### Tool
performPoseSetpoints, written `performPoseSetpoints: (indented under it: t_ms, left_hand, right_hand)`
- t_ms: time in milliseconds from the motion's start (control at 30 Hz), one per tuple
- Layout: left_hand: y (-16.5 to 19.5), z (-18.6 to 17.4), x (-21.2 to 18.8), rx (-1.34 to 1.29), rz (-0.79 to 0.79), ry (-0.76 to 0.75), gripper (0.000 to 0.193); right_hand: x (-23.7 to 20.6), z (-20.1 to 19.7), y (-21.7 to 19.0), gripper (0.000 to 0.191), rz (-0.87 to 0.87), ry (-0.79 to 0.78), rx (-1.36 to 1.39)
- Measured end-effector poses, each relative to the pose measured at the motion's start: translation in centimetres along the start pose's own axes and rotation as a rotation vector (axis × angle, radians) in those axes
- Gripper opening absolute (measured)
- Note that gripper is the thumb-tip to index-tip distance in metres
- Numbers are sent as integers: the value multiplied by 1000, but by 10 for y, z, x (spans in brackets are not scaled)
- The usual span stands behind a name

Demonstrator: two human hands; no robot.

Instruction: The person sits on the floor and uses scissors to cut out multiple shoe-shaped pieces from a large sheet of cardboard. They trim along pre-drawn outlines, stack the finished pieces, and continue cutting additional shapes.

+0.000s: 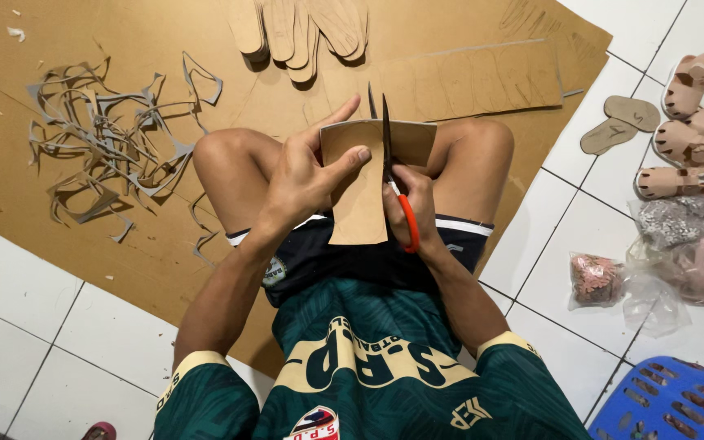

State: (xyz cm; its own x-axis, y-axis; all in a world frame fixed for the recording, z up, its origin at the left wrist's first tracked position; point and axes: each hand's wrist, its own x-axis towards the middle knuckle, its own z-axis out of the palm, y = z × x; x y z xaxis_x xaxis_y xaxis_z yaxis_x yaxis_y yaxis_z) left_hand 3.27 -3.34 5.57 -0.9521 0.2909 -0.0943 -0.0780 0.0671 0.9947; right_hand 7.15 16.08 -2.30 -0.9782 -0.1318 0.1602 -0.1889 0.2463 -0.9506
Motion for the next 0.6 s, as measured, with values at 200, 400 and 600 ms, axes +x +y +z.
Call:
performPoseSetpoints:
  t_ms: [200,400,600]
  left_hand:
    - [7,-4,2,-36,-14,-38,72]
    - [9,-9,6,30,17,-64,75]
    - [16,-14,8,69,24,-112,76]
  right_hand:
    - [-2,-1,-9,27,90,-34,146]
    - [0,-5,-17,27,103,-33,90]
    - [1,-7,-26,30,101,-34,19]
